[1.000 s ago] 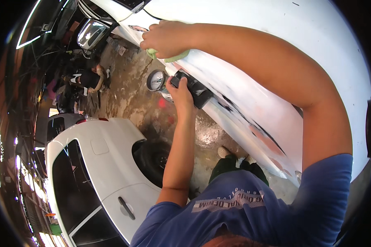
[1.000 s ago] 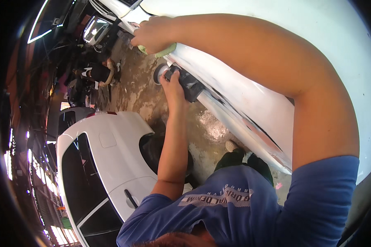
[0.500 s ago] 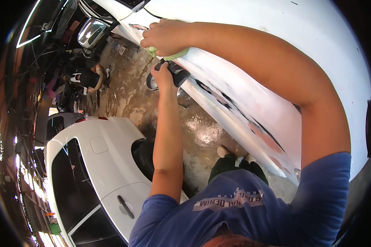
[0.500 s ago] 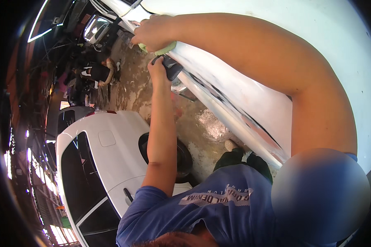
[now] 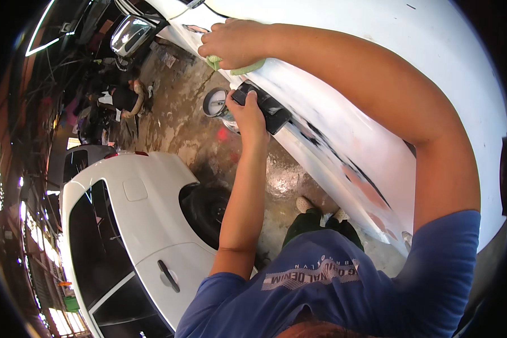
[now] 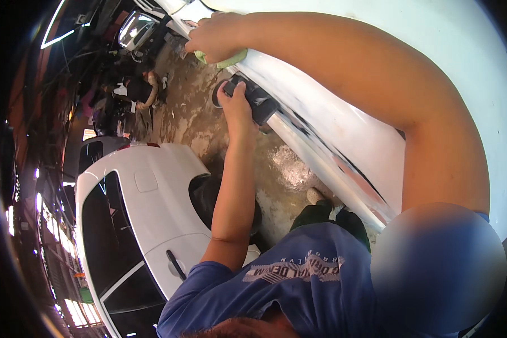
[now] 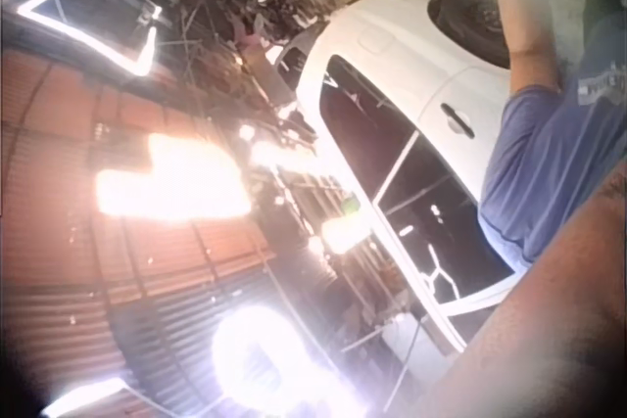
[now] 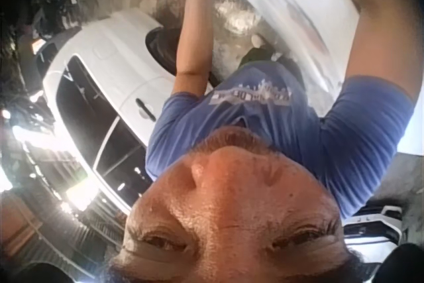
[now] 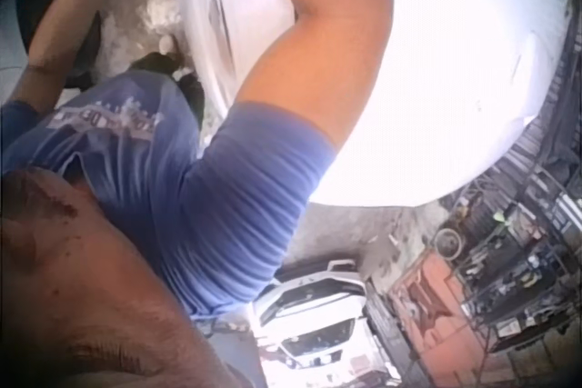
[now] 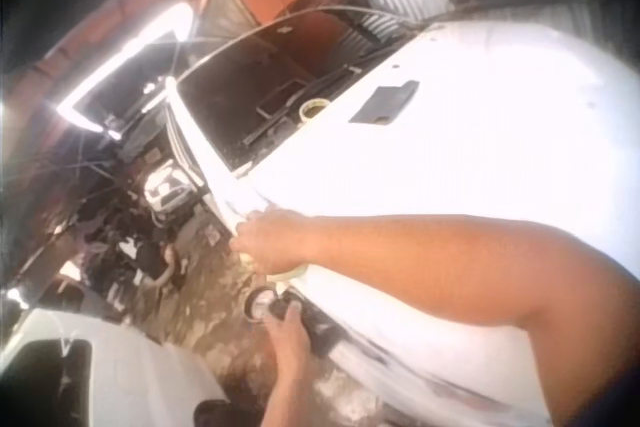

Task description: The person sands the fender and hood of a white vehicle using a sanding block, periodically dipping the block in a bucket of water and wiping the surface with a cloth.

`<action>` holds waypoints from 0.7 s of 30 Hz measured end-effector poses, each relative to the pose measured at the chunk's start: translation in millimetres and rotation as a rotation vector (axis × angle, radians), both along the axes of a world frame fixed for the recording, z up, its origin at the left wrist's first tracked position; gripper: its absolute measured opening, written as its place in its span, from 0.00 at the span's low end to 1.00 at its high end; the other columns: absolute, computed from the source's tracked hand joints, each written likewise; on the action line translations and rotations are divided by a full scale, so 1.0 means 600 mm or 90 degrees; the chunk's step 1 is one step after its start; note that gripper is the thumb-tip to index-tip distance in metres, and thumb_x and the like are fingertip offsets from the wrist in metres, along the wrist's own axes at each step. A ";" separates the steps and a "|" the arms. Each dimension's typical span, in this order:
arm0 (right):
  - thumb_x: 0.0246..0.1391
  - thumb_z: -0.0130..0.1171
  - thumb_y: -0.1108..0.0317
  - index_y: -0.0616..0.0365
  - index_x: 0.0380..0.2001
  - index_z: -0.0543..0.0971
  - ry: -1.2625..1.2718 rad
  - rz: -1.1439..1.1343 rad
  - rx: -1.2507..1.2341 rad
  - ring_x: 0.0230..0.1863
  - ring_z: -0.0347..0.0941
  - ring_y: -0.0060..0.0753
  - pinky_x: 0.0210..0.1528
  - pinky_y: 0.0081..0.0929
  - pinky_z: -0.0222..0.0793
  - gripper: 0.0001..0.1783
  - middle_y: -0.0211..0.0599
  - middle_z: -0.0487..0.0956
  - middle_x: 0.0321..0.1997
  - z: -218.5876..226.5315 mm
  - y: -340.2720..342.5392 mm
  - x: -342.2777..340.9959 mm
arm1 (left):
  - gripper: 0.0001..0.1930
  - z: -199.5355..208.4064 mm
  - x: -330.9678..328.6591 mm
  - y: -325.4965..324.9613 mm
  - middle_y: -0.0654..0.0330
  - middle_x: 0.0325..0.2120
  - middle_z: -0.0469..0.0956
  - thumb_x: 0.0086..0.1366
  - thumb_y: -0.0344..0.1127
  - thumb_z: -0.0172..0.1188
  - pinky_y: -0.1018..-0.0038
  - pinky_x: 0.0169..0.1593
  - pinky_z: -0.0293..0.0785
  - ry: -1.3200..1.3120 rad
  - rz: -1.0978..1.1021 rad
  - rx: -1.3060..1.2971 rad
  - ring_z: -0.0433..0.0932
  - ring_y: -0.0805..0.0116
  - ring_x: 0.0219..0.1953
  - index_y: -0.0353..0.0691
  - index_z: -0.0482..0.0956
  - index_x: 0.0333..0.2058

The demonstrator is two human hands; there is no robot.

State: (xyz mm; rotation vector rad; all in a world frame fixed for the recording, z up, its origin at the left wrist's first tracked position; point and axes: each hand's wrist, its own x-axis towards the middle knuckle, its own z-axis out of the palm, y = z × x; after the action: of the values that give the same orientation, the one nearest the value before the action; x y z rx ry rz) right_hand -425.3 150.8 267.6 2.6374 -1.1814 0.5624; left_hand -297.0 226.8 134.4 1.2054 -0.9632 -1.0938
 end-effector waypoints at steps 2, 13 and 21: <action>0.55 0.61 0.60 0.46 0.52 0.78 0.021 0.016 -0.001 0.58 0.73 0.41 0.59 0.46 0.70 0.21 0.32 0.77 0.53 -0.003 0.000 0.007 | 0.30 0.011 0.011 -0.020 0.52 0.47 0.71 0.65 0.32 0.58 0.69 0.53 0.72 -0.044 -0.003 0.007 0.73 0.64 0.48 0.35 0.57 0.63; 0.53 0.65 0.65 0.47 0.48 0.82 0.035 0.029 -0.069 0.56 0.73 0.43 0.58 0.43 0.70 0.17 0.33 0.78 0.55 0.004 0.006 0.026 | 0.28 -0.018 0.028 -0.055 0.50 0.43 0.75 0.63 0.31 0.60 0.68 0.42 0.79 -0.025 0.037 -0.066 0.78 0.64 0.40 0.33 0.60 0.59; 0.51 0.63 0.67 0.52 0.43 0.82 0.015 -0.030 -0.133 0.55 0.74 0.47 0.55 0.46 0.73 0.14 0.40 0.78 0.54 -0.004 0.001 0.013 | 0.30 -0.036 -0.007 -0.011 0.46 0.44 0.75 0.62 0.34 0.60 0.66 0.49 0.75 -0.071 0.055 -0.044 0.77 0.60 0.45 0.32 0.60 0.60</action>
State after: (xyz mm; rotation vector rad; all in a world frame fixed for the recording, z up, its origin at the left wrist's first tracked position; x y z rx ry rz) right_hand -417.4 151.2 265.2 2.4290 -1.1099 0.6086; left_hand -301.2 220.3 112.5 1.2505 -1.0153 -0.9263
